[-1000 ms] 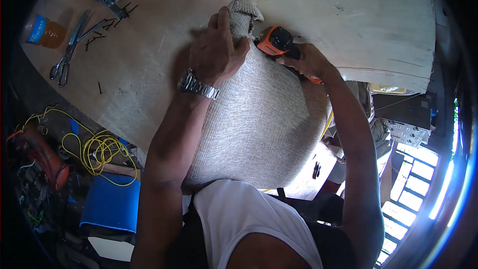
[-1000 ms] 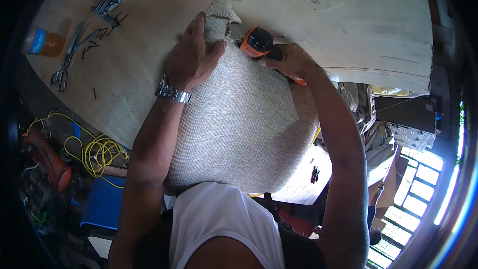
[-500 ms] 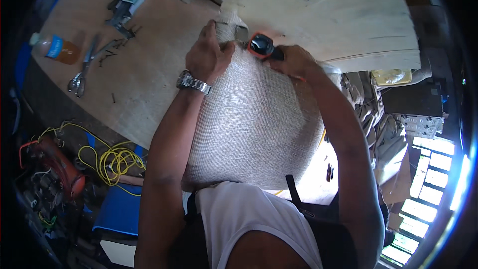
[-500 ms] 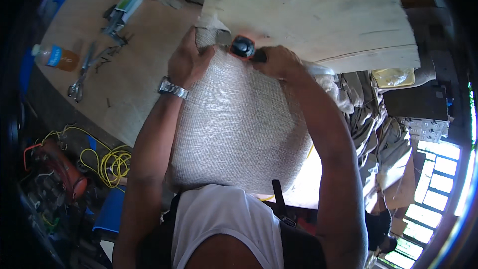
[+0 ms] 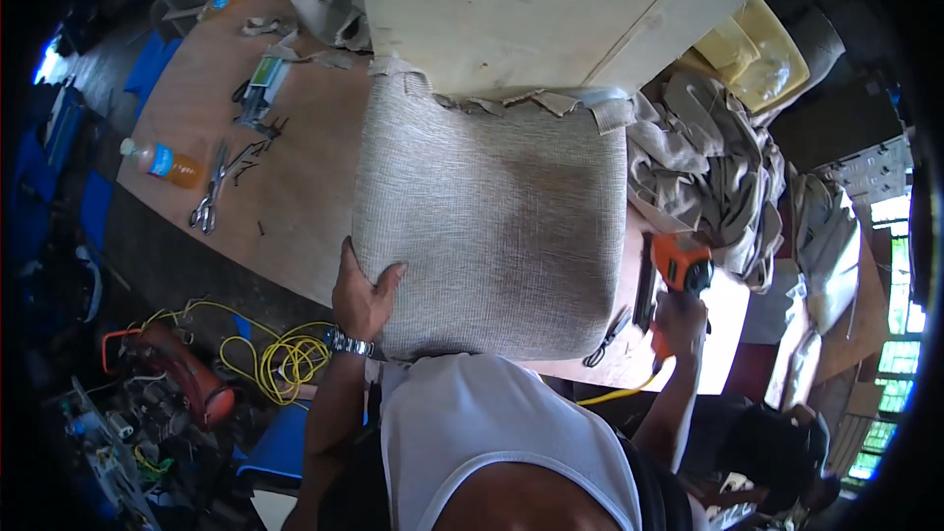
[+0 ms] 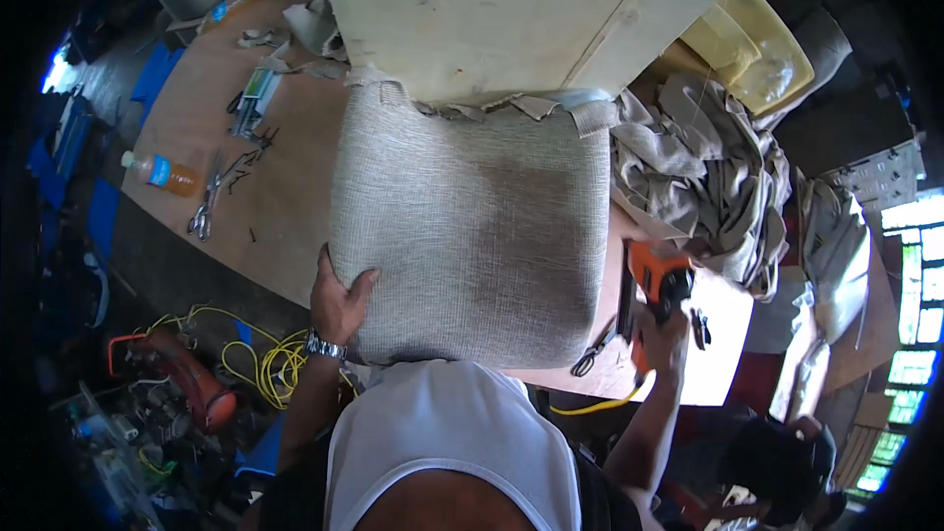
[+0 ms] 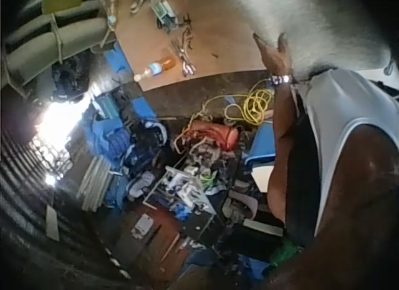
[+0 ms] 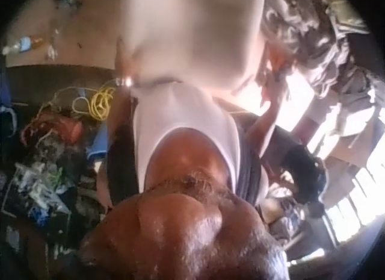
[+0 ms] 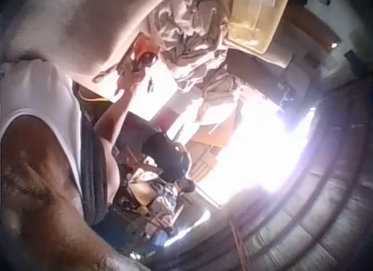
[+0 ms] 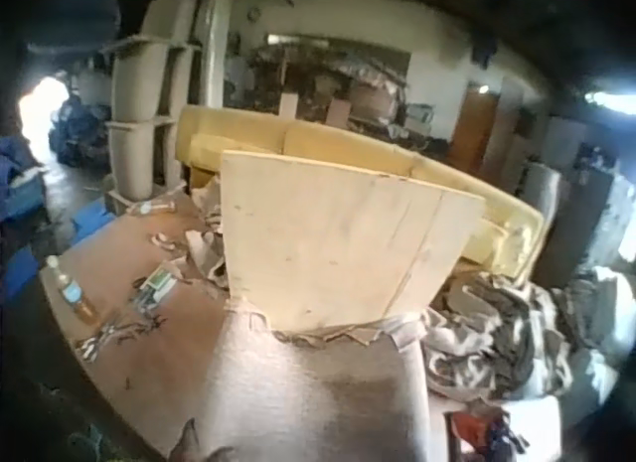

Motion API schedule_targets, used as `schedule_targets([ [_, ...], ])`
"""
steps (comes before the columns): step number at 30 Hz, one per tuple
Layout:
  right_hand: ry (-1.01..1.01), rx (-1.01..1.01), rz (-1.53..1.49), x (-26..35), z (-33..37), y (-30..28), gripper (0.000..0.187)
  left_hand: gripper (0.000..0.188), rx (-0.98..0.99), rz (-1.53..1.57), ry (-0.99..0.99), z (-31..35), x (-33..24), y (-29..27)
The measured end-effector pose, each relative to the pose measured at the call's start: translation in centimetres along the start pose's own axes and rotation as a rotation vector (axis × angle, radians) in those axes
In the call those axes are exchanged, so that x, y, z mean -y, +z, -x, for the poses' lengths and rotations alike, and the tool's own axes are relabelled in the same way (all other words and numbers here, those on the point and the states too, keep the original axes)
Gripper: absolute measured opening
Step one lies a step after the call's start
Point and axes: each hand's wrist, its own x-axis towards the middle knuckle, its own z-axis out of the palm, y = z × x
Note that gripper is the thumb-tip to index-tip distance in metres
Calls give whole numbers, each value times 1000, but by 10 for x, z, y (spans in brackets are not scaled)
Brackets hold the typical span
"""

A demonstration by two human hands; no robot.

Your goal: The person uses a pneumatic staple gun to attach beige fabric to a wooden furniture frame. They repeatedly pull the fabric taut with their hands and fire staples along the edges to secure it. The person rotates the frame to access different sides and continues stapling until the fabric is fully attached.

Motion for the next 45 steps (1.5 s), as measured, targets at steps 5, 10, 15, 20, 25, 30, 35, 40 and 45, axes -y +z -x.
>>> schedule_targets([
  [5,-170,76,-526,-46,63,24,38,93,-114,-331,157,-12,23,9],
  [10,-300,367,-890,23,85,84,33,61,-210,37,28,-9,36,0],
  [15,-508,639,-824,157,103,125,20,45,-352,330,-232,23,164,24],
  [20,-582,704,-364,214,102,159,40,40,-214,92,-288,122,159,8],
  [25,-534,749,-364,220,107,184,46,40,-95,276,-316,150,229,9],
  [30,-578,578,-617,191,121,172,41,40,-112,45,52,62,206,-35],
  [35,-430,206,-391,144,153,127,34,78,-144,74,244,19,68,-41],
  [40,132,-120,-454,91,180,83,20,97,94,300,92,16,53,-13],
  [45,191,-250,-453,6,172,69,18,88,235,142,26,-47,87,-52],
])
